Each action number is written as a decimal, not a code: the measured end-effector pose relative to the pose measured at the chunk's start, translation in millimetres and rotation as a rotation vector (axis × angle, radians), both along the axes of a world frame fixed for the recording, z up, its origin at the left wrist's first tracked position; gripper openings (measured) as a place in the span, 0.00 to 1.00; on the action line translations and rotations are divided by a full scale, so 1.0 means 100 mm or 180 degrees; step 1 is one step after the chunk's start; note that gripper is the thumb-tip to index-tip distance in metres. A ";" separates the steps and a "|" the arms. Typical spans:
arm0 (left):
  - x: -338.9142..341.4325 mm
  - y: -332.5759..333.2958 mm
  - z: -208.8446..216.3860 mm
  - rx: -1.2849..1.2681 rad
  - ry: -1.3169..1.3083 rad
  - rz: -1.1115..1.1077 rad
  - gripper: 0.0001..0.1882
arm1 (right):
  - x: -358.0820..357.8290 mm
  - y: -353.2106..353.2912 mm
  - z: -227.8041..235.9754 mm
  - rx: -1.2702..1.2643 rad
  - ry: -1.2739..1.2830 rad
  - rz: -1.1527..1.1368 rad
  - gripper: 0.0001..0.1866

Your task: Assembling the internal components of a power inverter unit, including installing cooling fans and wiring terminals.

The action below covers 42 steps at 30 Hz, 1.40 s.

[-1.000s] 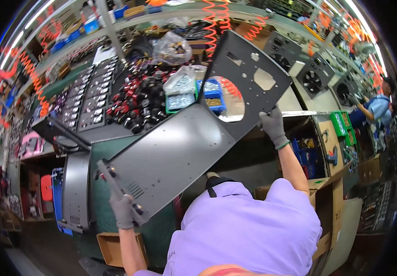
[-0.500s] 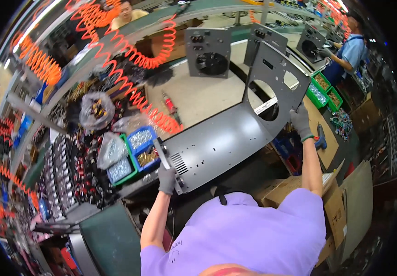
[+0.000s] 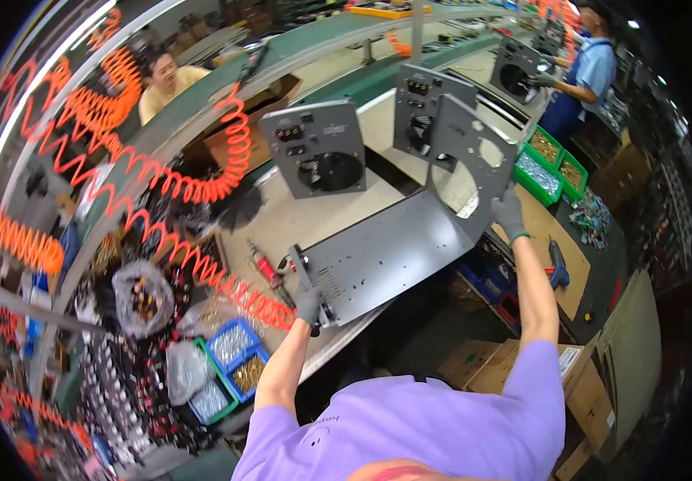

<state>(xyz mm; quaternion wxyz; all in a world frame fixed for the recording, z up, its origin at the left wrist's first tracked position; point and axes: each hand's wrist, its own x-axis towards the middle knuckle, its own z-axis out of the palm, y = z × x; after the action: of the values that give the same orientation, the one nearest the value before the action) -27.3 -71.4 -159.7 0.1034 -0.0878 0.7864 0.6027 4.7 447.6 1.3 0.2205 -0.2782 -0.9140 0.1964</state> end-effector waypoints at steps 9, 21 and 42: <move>-1.49 -0.76 1.03 -0.2043 0.1194 -0.0481 0.13 | -0.28 -0.59 -0.23 -0.0258 -0.1651 0.0354 0.17; -4.10 -0.10 3.16 -0.3715 0.1503 0.0438 0.18 | -1.92 -2.80 -0.16 -0.2071 -0.1043 0.3760 0.27; -2.05 -0.35 3.48 -0.3489 0.3499 -0.0385 0.03 | -3.79 -3.79 0.79 -0.5727 -0.0624 0.3099 0.27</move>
<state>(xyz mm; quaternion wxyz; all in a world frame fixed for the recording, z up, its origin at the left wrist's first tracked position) -232.4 -106.7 188.6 -0.3267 0.2281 0.9138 0.0783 -374.7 68.7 80.1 -0.2488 0.0456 -0.4561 0.8532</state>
